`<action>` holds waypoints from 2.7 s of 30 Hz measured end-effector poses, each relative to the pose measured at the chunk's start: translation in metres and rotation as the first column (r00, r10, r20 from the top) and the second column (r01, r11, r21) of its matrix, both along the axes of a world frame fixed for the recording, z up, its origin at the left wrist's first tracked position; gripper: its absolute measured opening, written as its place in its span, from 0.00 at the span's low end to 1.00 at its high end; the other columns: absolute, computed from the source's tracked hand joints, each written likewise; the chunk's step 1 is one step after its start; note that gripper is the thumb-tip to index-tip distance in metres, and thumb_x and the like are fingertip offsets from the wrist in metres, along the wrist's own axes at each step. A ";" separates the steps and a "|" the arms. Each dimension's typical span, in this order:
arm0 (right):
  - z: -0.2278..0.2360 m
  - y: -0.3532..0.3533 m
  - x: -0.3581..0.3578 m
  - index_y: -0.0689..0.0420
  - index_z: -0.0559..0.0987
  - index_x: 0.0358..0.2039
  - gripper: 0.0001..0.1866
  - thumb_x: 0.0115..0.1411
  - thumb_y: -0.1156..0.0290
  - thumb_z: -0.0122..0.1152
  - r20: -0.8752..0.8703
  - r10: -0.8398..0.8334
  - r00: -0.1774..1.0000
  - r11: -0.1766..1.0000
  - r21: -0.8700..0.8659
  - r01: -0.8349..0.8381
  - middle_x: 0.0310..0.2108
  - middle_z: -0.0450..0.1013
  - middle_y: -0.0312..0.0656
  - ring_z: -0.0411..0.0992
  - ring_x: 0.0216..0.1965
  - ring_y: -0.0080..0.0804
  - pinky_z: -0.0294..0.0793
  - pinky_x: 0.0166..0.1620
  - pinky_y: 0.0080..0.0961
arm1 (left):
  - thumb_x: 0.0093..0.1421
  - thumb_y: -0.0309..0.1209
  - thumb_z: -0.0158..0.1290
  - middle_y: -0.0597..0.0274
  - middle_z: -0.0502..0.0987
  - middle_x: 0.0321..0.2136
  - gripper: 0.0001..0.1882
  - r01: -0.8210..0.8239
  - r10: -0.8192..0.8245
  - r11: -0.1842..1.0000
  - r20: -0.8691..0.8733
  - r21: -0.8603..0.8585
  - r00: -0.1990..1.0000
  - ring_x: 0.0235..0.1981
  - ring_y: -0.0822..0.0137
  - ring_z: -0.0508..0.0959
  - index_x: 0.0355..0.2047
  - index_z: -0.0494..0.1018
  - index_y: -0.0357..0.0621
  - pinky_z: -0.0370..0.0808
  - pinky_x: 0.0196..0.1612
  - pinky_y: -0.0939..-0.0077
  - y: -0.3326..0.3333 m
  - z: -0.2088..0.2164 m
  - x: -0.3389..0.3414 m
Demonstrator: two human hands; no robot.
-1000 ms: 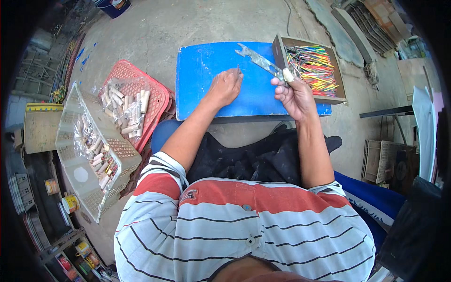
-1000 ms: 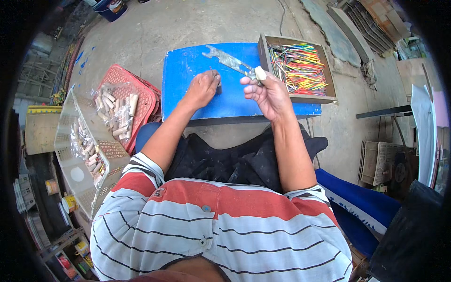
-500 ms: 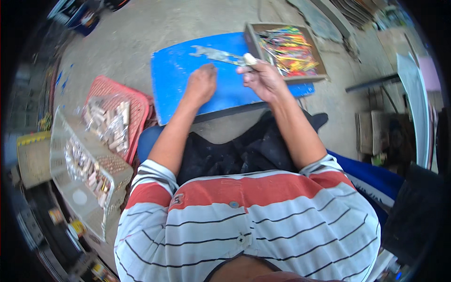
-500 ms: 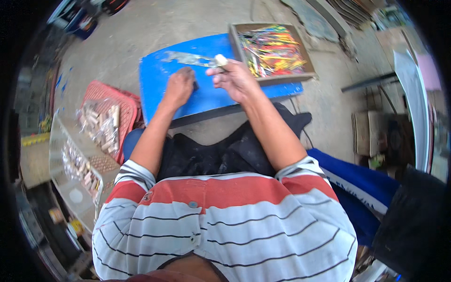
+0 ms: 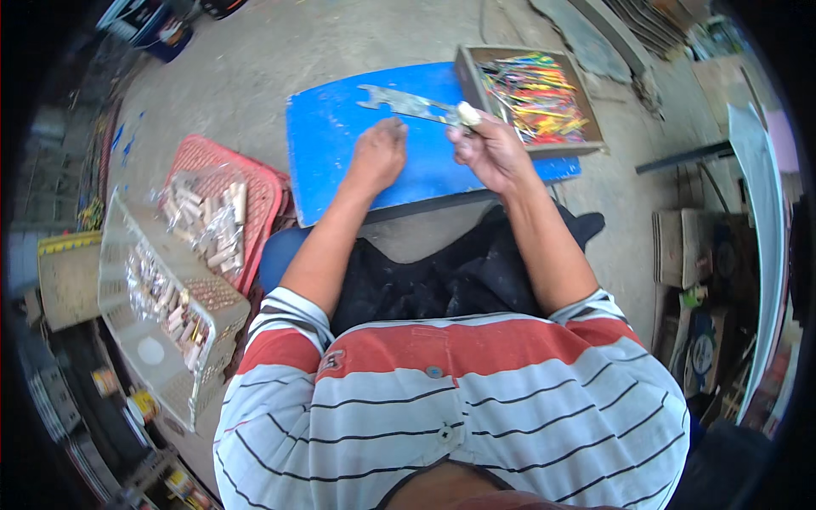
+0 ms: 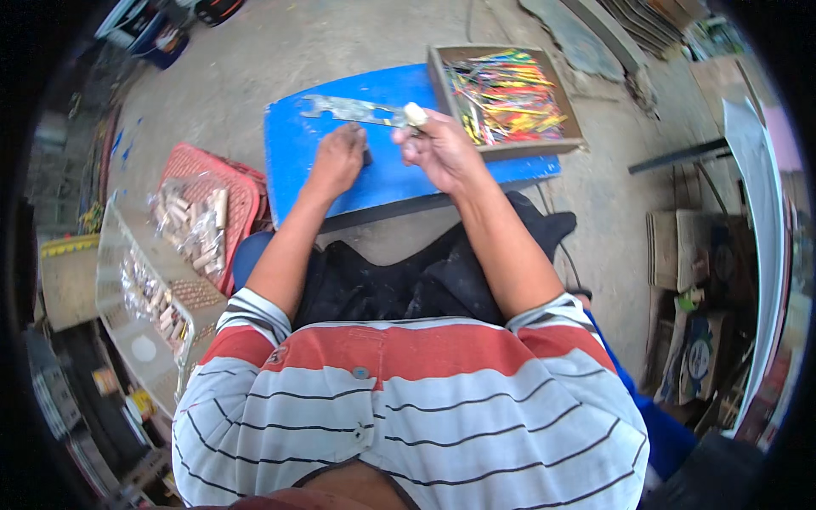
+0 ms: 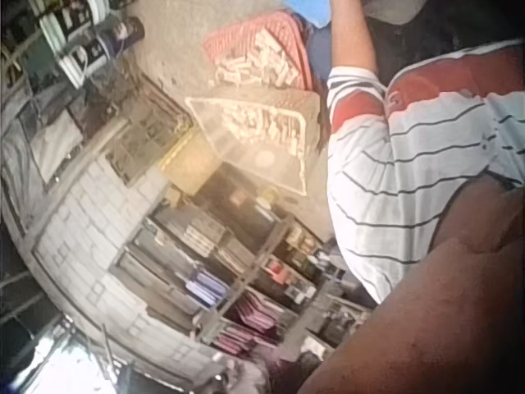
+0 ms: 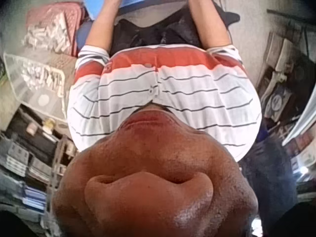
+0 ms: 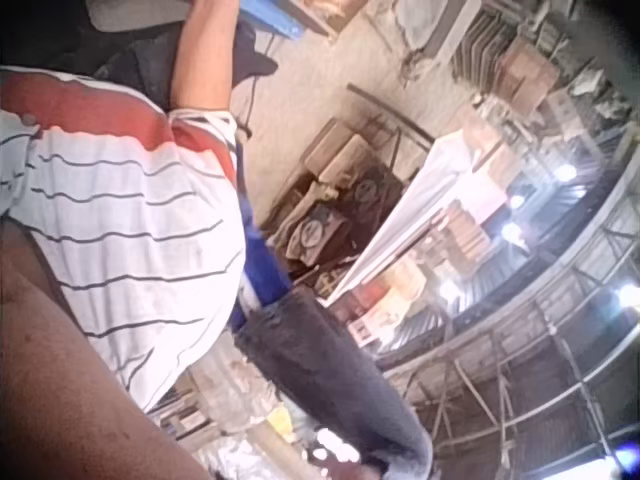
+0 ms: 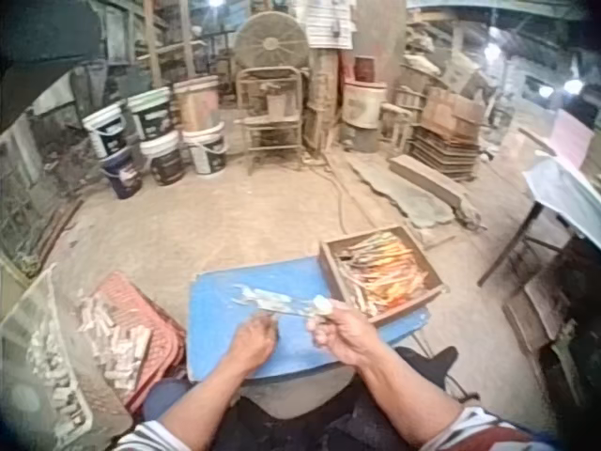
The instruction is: The person assembles firecrackers by taking small cylindrical tubes, inserting fuses into them, and sealing the ends with paste using a metal tool.
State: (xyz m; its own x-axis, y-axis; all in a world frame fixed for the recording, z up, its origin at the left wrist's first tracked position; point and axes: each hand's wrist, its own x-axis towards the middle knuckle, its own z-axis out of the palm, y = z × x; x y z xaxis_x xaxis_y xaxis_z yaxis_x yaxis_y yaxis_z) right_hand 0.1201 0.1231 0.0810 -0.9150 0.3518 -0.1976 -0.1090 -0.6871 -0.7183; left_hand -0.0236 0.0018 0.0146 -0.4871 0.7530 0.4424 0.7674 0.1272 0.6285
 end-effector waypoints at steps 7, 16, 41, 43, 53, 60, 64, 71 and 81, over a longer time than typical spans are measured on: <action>0.008 -0.003 -0.004 0.57 0.68 0.26 0.10 0.60 0.66 0.46 0.024 -0.035 0.999 0.999 -0.022 0.035 0.19 0.67 0.40 0.59 0.13 0.19 0.59 0.18 0.18 | 0.58 0.30 0.41 0.42 0.70 0.23 0.13 0.036 -0.030 0.998 0.096 -0.060 0.995 0.28 0.44 0.71 0.22 0.67 0.33 0.67 0.32 0.55 -0.001 0.009 0.001; 0.010 -0.004 -0.004 0.57 0.66 0.27 0.08 0.61 0.67 0.44 0.085 -0.101 0.991 0.995 0.018 0.100 0.18 0.64 0.38 0.54 0.11 0.16 0.56 0.16 0.15 | 0.58 0.29 0.42 0.43 0.71 0.22 0.13 0.003 0.001 0.997 0.059 -0.071 0.998 0.26 0.45 0.72 0.21 0.66 0.32 0.68 0.30 0.57 -0.004 0.012 -0.004; 0.004 0.002 -0.006 0.54 0.66 0.30 0.07 0.61 0.66 0.43 0.152 -0.088 0.985 0.996 -0.003 0.089 0.17 0.63 0.34 0.54 0.11 0.16 0.56 0.16 0.16 | 0.57 0.29 0.42 0.42 0.72 0.23 0.11 0.015 -0.010 0.996 0.047 -0.093 0.999 0.26 0.43 0.72 0.23 0.68 0.34 0.68 0.29 0.55 0.003 0.011 -0.003; 0.010 0.005 -0.008 0.55 0.66 0.29 0.07 0.61 0.66 0.45 0.082 -0.026 0.996 0.998 -0.057 0.030 0.17 0.64 0.34 0.55 0.11 0.17 0.57 0.18 0.17 | 0.58 0.30 0.42 0.44 0.72 0.21 0.12 -0.004 0.004 0.999 0.003 -0.040 1.000 0.25 0.45 0.72 0.23 0.68 0.34 0.67 0.28 0.58 0.003 0.008 -0.002; 0.025 0.016 -0.021 0.56 0.66 0.30 0.06 0.60 0.68 0.43 0.243 0.048 0.969 0.997 0.041 -0.060 0.16 0.62 0.33 0.52 0.09 0.15 0.53 0.17 0.15 | 0.58 0.30 0.42 0.42 0.71 0.22 0.12 -0.014 0.015 0.999 0.019 -0.036 1.000 0.26 0.42 0.71 0.23 0.66 0.35 0.67 0.29 0.55 0.002 0.010 -0.001; 0.030 0.018 -0.016 0.57 0.67 0.31 0.05 0.60 0.70 0.43 0.313 -0.007 0.950 0.952 0.292 -0.089 0.13 0.60 0.28 0.51 0.07 0.14 0.52 0.16 0.14 | 0.58 0.31 0.42 0.42 0.70 0.22 0.12 -0.006 0.006 1.000 -0.001 -0.017 1.000 0.26 0.42 0.71 0.22 0.65 0.35 0.67 0.28 0.53 0.003 0.004 -0.001; 0.040 0.014 -0.010 0.56 0.67 0.29 0.07 0.60 0.68 0.43 -0.229 0.088 0.969 0.954 -0.260 -0.148 0.13 0.60 0.29 0.49 0.08 0.13 0.51 0.15 0.15 | 0.59 0.31 0.41 0.43 0.70 0.22 0.13 -0.004 0.006 0.998 0.032 -0.064 0.999 0.27 0.43 0.71 0.22 0.65 0.35 0.66 0.28 0.53 -0.001 0.010 -0.003; 0.038 0.021 -0.009 0.57 0.68 0.31 0.08 0.60 0.67 0.44 -0.032 0.103 0.994 0.982 -0.156 -0.107 0.13 0.58 0.28 0.49 0.08 0.13 0.51 0.16 0.15 | 0.58 0.31 0.41 0.42 0.70 0.23 0.13 -0.035 0.036 0.998 0.029 -0.051 0.999 0.26 0.42 0.71 0.22 0.66 0.34 0.66 0.28 0.52 -0.002 0.004 -0.001; 0.050 0.023 -0.007 0.55 0.67 0.27 0.05 0.59 0.70 0.44 -0.229 0.088 0.969 0.954 -0.260 -0.148 0.12 0.58 0.27 0.47 0.07 0.13 0.52 0.16 0.15 | 0.58 0.30 0.43 0.41 0.71 0.24 0.11 -0.023 0.023 0.999 0.009 -0.031 1.000 0.27 0.41 0.71 0.23 0.67 0.34 0.67 0.29 0.51 -0.003 0.005 0.000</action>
